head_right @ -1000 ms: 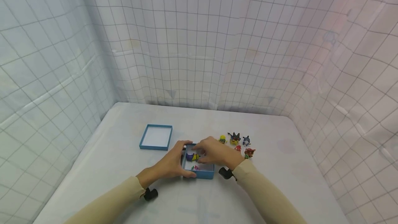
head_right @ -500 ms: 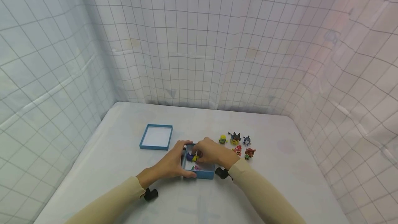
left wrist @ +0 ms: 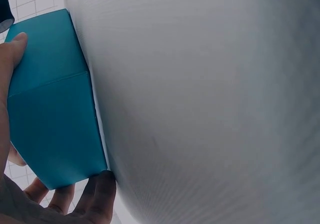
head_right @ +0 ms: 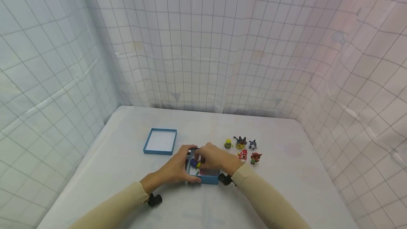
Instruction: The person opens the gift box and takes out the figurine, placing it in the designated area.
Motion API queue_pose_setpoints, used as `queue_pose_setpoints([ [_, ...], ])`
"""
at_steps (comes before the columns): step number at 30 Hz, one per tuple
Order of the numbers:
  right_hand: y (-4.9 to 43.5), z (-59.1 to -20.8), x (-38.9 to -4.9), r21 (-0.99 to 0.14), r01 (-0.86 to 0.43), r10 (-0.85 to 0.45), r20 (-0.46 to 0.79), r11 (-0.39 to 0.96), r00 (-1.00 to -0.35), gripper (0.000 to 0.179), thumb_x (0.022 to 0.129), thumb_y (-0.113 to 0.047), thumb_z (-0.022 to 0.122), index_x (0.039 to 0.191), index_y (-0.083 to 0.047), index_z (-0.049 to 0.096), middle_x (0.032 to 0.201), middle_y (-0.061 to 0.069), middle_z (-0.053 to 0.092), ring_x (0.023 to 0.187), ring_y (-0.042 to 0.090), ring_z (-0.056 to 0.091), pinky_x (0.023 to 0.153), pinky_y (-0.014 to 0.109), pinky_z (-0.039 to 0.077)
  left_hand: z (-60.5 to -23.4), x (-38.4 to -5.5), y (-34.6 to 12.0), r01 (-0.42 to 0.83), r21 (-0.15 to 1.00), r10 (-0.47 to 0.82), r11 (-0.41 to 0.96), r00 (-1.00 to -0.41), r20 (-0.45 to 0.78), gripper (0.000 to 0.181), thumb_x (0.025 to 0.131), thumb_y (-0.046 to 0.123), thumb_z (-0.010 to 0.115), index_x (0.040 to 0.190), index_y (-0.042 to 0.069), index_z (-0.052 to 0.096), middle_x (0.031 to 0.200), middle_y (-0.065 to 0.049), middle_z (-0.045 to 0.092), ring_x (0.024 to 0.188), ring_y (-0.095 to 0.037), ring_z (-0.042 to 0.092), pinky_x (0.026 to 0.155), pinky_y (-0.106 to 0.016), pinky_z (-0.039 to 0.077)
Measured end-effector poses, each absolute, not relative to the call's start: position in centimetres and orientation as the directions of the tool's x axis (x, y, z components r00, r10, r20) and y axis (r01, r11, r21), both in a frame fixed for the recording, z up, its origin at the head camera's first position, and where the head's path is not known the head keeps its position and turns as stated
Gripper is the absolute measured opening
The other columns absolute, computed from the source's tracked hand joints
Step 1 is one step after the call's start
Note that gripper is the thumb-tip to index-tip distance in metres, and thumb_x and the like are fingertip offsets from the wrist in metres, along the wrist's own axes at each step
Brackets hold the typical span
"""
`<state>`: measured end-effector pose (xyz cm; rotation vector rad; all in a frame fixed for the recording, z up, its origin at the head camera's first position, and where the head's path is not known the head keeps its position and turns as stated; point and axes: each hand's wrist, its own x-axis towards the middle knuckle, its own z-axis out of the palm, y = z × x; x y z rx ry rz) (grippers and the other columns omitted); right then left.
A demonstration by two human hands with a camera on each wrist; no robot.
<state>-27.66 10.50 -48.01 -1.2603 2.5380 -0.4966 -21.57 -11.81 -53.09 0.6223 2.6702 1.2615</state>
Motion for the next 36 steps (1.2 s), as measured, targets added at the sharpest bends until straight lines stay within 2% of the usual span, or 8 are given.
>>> queue_pose_setpoints([
  [8, 10.6, -47.9, -27.5, -0.404, -0.715, -0.799, -0.071, 0.570, -0.597, 0.018, 0.098, -0.006, 0.093, 0.114, -0.010, 0.085, 0.101, 0.004, 0.088, 0.087, 0.007, 0.079, 0.079, 0.020, 0.064, -52.6, -21.5, -11.8, 0.318, 0.746, 0.413, 0.585, -0.908, 0.064, 0.126, 0.081, 0.047, 0.109, 0.177, 0.011, 0.035, 0.177, -0.019, 0.043, 0.149, -0.030, 0.059, 0.127, -0.058, 0.055],
  [15, 11.1, -48.0, -27.4, -0.424, -0.713, -0.803, -0.062, 0.559, -0.593, 0.018, 0.100, -0.007, 0.091, 0.117, -0.011, 0.086, 0.101, 0.001, 0.087, 0.085, 0.001, 0.074, 0.079, 0.018, 0.062, -52.7, -21.5, -11.7, 0.301, 0.748, 0.412, 0.591, -0.910, 0.040, 0.126, 0.081, 0.049, 0.109, 0.177, 0.012, 0.036, 0.177, -0.018, 0.044, 0.148, -0.029, 0.059, 0.127, -0.056, 0.056],
  [23, 11.8, -47.7, -27.1, -0.461, -0.721, -0.809, 0.009, 0.518, -0.587, 0.017, 0.100, -0.006, 0.090, 0.117, -0.009, 0.085, 0.102, 0.003, 0.086, 0.087, 0.003, 0.073, 0.079, 0.020, 0.063, -53.1, -21.7, -11.8, 0.309, 0.753, 0.410, 0.581, -0.910, 0.057, 0.125, 0.082, 0.049, 0.108, 0.177, 0.011, 0.036, 0.175, -0.016, 0.045, 0.144, -0.028, 0.060, 0.123, -0.053, 0.059],
  [29, 12.9, -47.4, -26.5, -0.477, -0.687, -0.779, 0.009, 0.548, -0.627, 0.019, 0.102, -0.004, 0.084, 0.120, -0.011, 0.084, 0.106, 0.001, 0.083, 0.088, 0.002, 0.070, 0.081, 0.021, 0.062, -53.5, -21.4, -11.7, 0.293, 0.755, 0.421, 0.587, -0.907, 0.024, 0.125, 0.082, 0.052, 0.108, 0.177, 0.014, 0.035, 0.174, -0.014, 0.046, 0.140, -0.024, 0.060, 0.123, -0.051, 0.059],
  [36, 13.9, -46.1, -26.1, -0.469, -0.692, -0.756, 0.075, 0.549, -0.650, 0.024, 0.102, -0.001, 0.080, 0.123, -0.011, 0.085, 0.110, 0.002, 0.076, 0.097, 0.010, 0.076, 0.087, 0.023, 0.066, -53.3, -21.6, -11.9, 0.296, 0.757, 0.408, 0.582, -0.912, 0.043, 0.125, 0.082, 0.052, 0.108, 0.177, 0.015, 0.035, 0.174, -0.014, 0.045, 0.140, -0.025, 0.060, 0.122, -0.053, 0.058],
])
